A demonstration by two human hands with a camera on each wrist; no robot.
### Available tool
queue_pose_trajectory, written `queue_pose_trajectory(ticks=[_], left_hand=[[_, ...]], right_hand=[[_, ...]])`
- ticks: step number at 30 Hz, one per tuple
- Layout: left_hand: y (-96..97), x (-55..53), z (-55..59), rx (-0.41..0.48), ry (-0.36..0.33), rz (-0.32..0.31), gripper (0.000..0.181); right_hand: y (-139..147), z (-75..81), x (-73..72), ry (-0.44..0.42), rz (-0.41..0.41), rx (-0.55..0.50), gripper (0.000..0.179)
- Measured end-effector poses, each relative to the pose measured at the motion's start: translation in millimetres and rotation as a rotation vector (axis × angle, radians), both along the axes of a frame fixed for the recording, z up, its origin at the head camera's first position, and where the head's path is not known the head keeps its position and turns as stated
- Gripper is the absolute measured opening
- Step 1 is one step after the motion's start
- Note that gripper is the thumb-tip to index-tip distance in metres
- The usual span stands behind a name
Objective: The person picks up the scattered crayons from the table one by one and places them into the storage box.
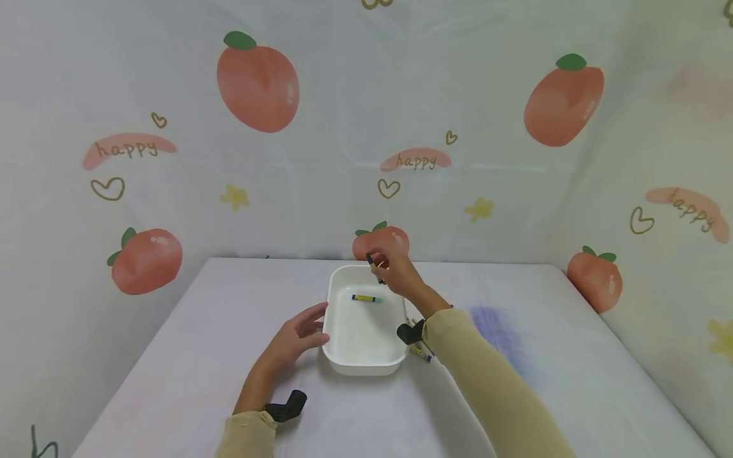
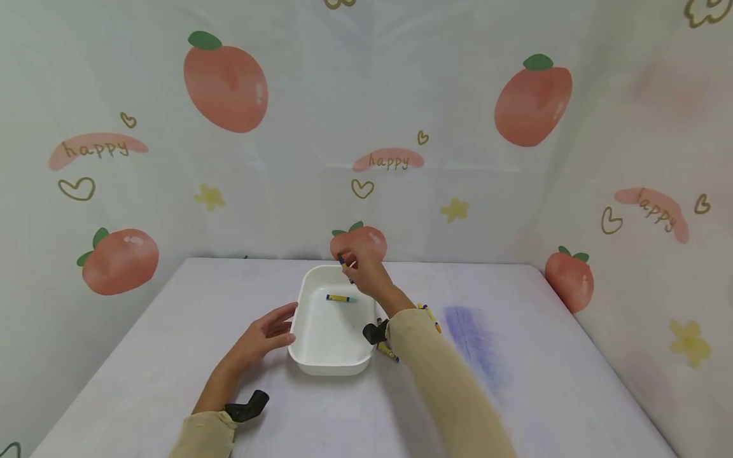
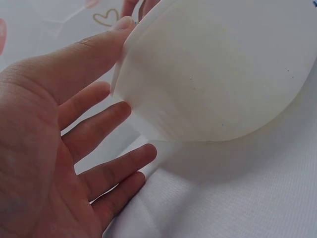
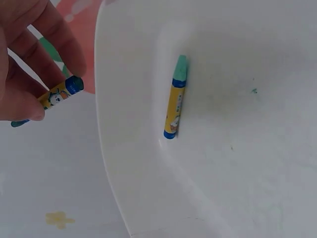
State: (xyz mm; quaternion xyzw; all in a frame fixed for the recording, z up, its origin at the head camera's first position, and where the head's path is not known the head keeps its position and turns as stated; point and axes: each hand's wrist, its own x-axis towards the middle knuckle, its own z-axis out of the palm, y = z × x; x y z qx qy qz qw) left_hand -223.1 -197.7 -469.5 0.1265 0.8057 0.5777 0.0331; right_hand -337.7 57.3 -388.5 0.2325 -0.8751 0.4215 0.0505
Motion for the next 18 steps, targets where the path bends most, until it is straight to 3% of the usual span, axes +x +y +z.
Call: queue_pose_trajectory(ticks=[12,18], left_hand=[[0.3,-0.8,0.6,0.009,-0.015,0.001,0.066],[-2.1,-2.0,-1.8,0.017,0.025,-0.036,0.065]], right_hand=[[-6.2,-11.2,-2.0,-0.049,0.050,0.170,0.029],[-7.1,-10.5,-2.7,-0.020,0.078,0.222,0.034]])
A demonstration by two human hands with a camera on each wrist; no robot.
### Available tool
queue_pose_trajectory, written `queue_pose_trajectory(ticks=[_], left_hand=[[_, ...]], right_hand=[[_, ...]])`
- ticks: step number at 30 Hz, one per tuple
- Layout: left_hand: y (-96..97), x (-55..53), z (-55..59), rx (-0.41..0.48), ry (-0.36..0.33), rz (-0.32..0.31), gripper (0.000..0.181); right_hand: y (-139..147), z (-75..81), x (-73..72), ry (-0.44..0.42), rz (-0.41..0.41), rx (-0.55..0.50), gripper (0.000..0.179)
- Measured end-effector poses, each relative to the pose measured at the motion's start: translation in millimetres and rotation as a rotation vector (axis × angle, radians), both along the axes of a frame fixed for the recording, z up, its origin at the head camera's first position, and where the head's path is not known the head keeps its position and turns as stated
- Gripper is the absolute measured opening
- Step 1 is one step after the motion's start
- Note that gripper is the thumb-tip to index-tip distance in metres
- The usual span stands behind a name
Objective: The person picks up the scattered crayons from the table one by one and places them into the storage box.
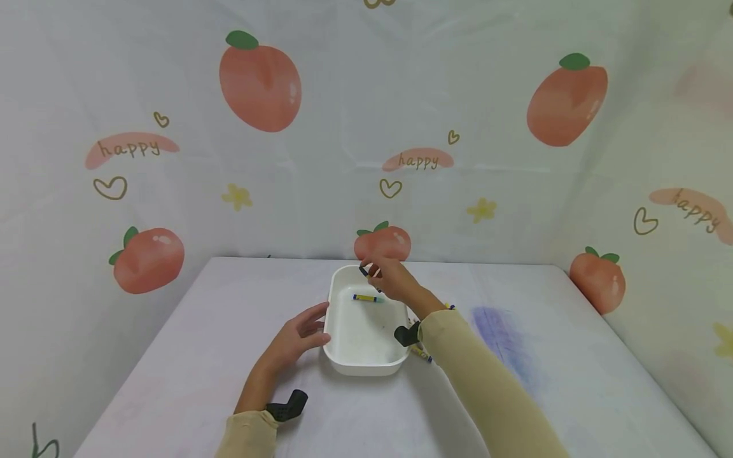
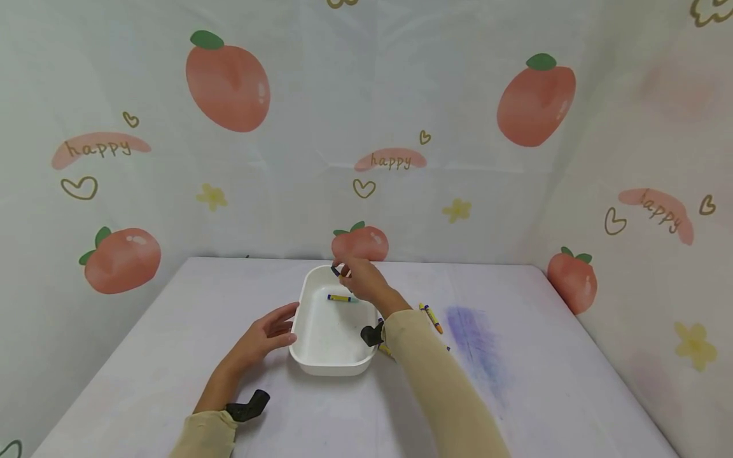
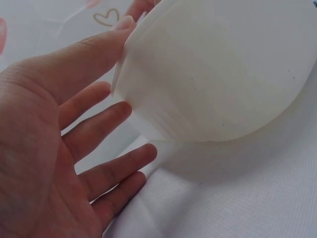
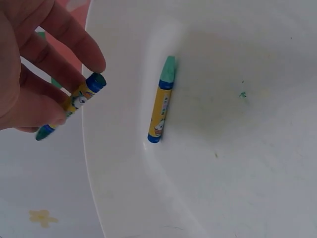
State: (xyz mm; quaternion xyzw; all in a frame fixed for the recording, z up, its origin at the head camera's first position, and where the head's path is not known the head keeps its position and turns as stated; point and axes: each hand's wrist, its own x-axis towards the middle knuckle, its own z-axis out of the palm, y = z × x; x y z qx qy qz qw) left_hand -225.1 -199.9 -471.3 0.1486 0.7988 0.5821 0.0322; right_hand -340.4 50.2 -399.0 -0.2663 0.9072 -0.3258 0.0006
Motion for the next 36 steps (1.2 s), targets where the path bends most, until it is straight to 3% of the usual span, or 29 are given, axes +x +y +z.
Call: queue_pose_trajectory(ticks=[8,12,19,27,36], left_hand=[[2.2,2.8,2.8,-0.015,-0.022,0.036,0.067],[3.7,3.4,3.7,-0.014,-0.051,0.056,0.068],[3.8,2.1,2.3,-0.024,-0.026,0.045,0.066],[4.6,3.8,3.0,-0.029,-0.031,0.064,0.067],[5.0,2.4,2.1,-0.030,-0.032,0.064,0.066]], right_hand=[[2.5,1.2,0.5,0.039,-0.035,0.057,0.038],[7.7,3.5,2.3,0.041,-0.041,0.024,0.035],[20.8,9.3,1.1,0.063,-0.043,-0.022,0.031],[37.3,20.6,2.3,0.102,-0.063,-0.007,0.030],[61.1,20.8,7.2,0.079,-0.094,-0.043,0.026]])
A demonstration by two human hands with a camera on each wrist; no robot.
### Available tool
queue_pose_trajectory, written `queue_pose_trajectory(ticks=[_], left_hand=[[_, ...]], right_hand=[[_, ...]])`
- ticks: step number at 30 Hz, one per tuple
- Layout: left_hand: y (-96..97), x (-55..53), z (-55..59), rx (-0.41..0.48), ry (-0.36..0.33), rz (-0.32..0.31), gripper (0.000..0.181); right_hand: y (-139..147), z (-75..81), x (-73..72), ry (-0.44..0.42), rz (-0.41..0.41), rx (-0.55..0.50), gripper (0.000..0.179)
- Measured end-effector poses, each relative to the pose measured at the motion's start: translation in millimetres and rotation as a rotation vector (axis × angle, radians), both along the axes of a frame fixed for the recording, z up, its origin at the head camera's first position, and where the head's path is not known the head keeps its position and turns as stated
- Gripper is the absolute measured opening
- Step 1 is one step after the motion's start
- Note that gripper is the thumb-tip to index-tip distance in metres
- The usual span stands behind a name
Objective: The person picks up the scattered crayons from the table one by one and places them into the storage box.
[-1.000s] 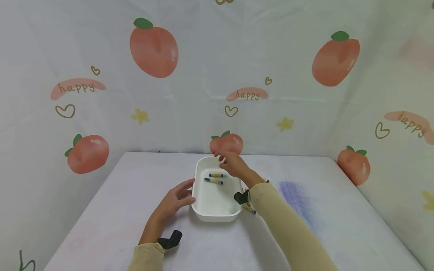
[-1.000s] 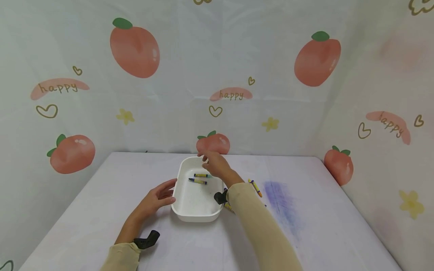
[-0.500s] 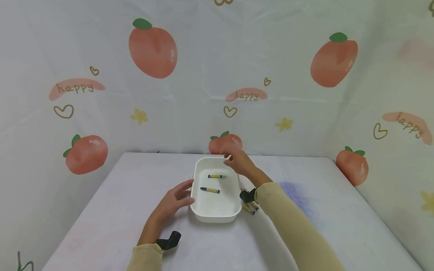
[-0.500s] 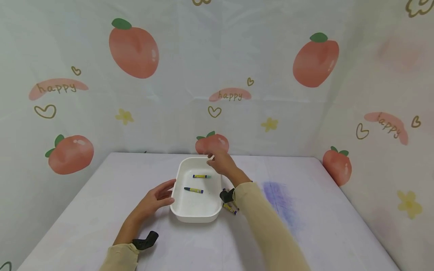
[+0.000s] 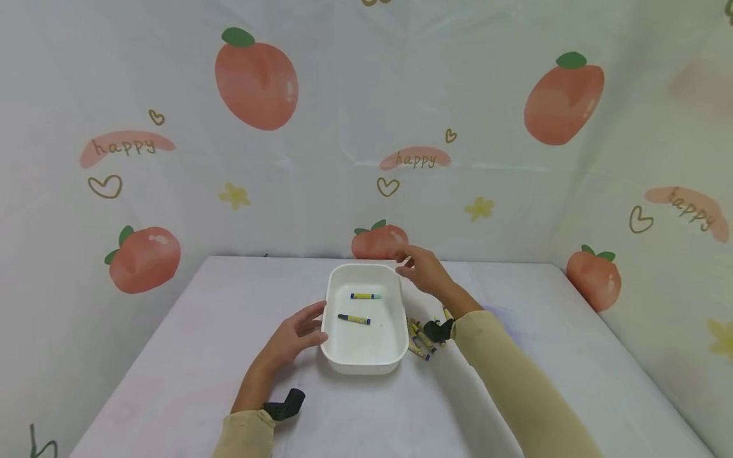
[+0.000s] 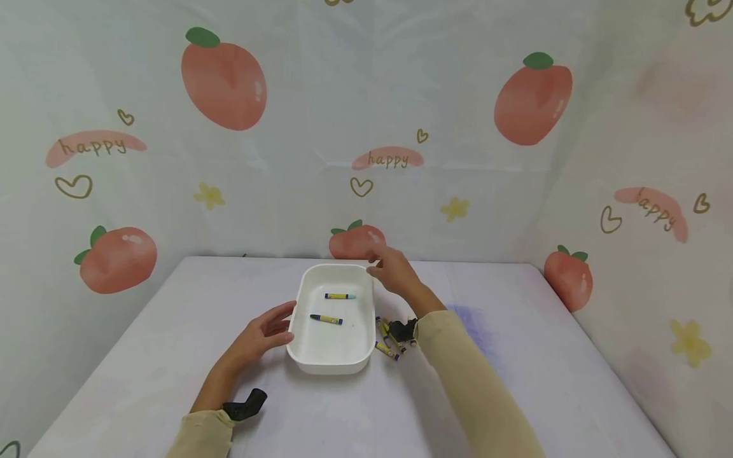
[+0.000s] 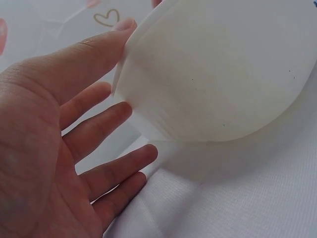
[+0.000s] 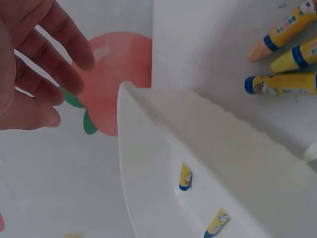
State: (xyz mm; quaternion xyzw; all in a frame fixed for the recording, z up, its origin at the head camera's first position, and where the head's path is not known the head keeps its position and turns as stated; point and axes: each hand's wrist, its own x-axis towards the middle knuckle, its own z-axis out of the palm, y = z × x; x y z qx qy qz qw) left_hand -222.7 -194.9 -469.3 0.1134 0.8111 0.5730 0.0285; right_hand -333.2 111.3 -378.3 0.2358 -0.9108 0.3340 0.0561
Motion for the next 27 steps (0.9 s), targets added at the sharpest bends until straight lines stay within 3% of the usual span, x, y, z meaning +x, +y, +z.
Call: queue_pose_trajectory(ticks=[11,27], left_hand=[[0.8,-0.1,2.3,-0.007,0.021,-0.008,0.066],[2.1,1.8,1.3,0.003,0.015,-0.005,0.065]], right_hand=[[25.6,-16.0,8.4,-0.044,-0.002,0.013,0.028],[70.4,-41.5,12.7,-0.132,-0.074,0.078,0.028]])
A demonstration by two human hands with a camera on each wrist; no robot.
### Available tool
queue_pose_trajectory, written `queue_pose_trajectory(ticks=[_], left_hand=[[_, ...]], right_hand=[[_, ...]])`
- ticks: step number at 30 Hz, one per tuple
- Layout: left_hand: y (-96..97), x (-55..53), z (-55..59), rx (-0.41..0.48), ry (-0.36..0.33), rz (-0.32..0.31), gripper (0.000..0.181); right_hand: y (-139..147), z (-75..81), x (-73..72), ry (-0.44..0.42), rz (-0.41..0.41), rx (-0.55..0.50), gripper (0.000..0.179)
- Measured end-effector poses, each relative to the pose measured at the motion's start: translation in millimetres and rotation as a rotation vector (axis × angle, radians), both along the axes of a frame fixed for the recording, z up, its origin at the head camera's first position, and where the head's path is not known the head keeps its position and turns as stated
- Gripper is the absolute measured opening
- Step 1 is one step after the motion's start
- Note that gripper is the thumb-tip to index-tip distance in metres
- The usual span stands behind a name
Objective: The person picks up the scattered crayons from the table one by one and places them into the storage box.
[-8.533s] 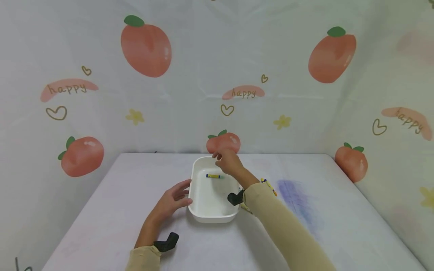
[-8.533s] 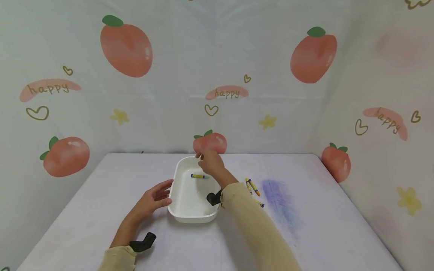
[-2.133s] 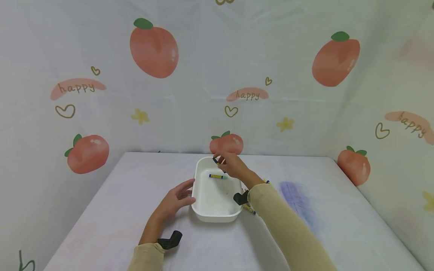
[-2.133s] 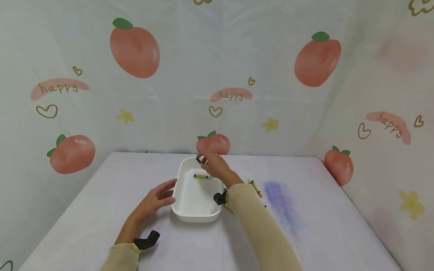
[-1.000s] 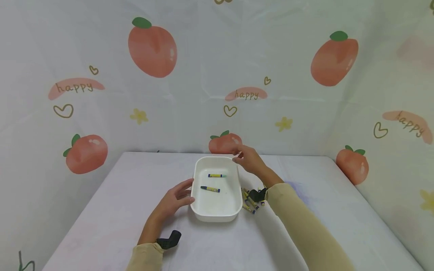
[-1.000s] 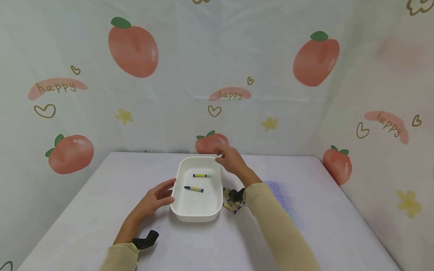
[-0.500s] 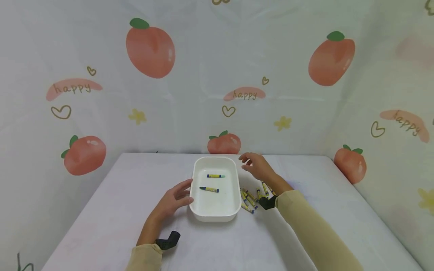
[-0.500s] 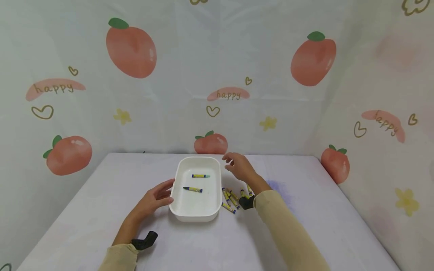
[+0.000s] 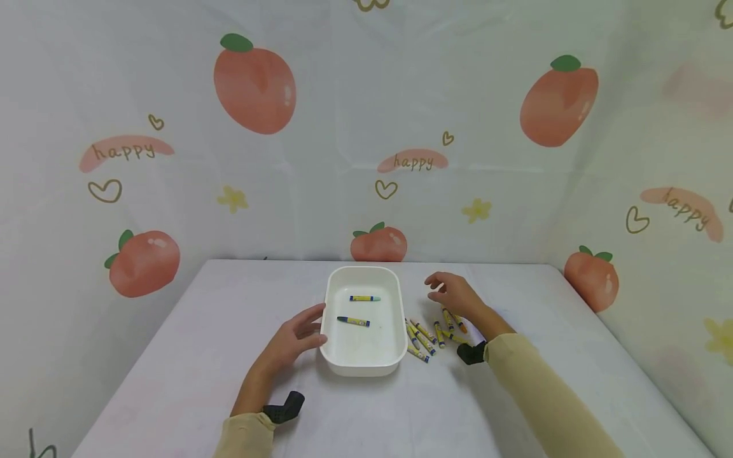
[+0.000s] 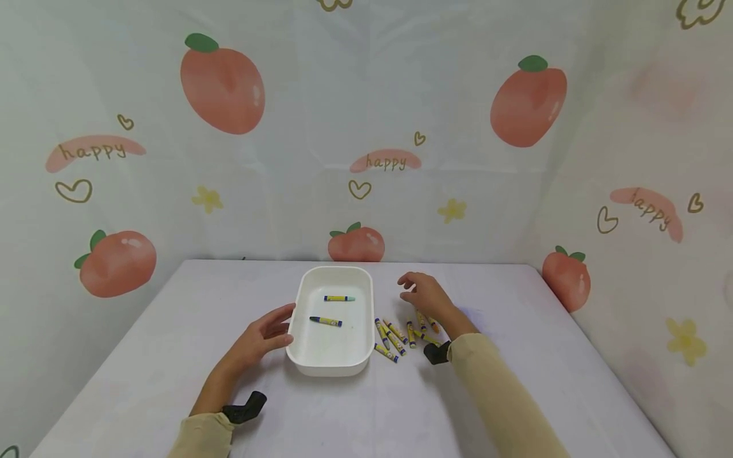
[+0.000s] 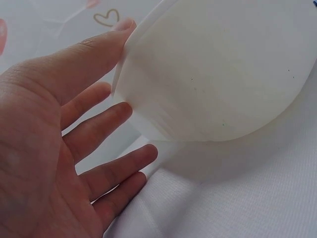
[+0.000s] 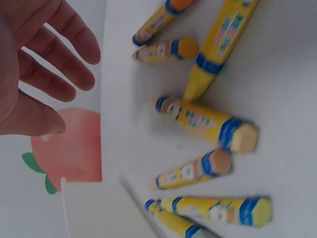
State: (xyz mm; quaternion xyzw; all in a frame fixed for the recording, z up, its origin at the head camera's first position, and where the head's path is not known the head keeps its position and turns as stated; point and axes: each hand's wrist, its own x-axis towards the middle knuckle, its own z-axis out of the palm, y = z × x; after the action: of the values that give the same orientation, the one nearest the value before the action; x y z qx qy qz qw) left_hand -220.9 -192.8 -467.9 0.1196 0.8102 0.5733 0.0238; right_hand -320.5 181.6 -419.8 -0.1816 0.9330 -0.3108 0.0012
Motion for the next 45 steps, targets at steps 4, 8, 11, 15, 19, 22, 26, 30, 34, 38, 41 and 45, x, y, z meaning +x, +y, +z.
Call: queue_pose_trajectory(ticks=[4,8,11,15,19,22,26,30,34,38,41,45], left_hand=[[-0.1,0.3,0.3,-0.009,0.001,-0.003,0.065],[-0.3,0.0,0.4,-0.015,0.002,-0.002,0.065],[-0.2,0.5,1.5,-0.020,0.000,0.000,0.066],[1.1,3.8,6.5,-0.014,-0.008,0.003,0.066],[0.3,3.5,5.6,-0.013,-0.014,0.001,0.066],[-2.2,0.8,0.5,-0.022,-0.006,-0.001,0.066],[-2.8,0.2,0.1,-0.015,-0.001,-0.005,0.066],[-2.9,0.0,0.6,-0.012,-0.002,-0.005,0.066],[-3.3,0.5,1.3,-0.026,0.000,0.001,0.065],[-3.9,1.3,1.8,-0.025,0.003,-0.006,0.065],[-3.7,1.0,1.6,-0.018,-0.003,-0.004,0.065],[-3.5,-1.3,-0.3,-0.011,-0.017,-0.006,0.066]], right_hand=[[12.8,-5.1,1.6,-0.031,-0.034,0.020,0.027],[23.1,-9.6,3.8,-0.035,-0.058,0.062,0.026],[28.7,-11.5,6.0,-0.037,-0.059,0.083,0.027],[34.2,-13.2,8.9,-0.071,-0.051,0.095,0.029],[38.7,-18.2,9.4,-0.102,-0.056,0.117,0.031],[40.4,-21.6,9.1,-0.109,-0.055,0.139,0.032],[42.8,-25.0,9.1,-0.115,-0.050,0.167,0.033],[44.5,-28.7,8.4,-0.127,-0.027,0.179,0.036],[44.3,-30.8,7.6,-0.138,-0.008,0.186,0.039],[42.0,-29.6,6.9,-0.157,-0.019,0.218,0.037],[41.4,-28.0,7.1,-0.165,-0.023,0.233,0.035],[43.4,-26.6,8.6,-0.165,-0.026,0.209,0.034]])
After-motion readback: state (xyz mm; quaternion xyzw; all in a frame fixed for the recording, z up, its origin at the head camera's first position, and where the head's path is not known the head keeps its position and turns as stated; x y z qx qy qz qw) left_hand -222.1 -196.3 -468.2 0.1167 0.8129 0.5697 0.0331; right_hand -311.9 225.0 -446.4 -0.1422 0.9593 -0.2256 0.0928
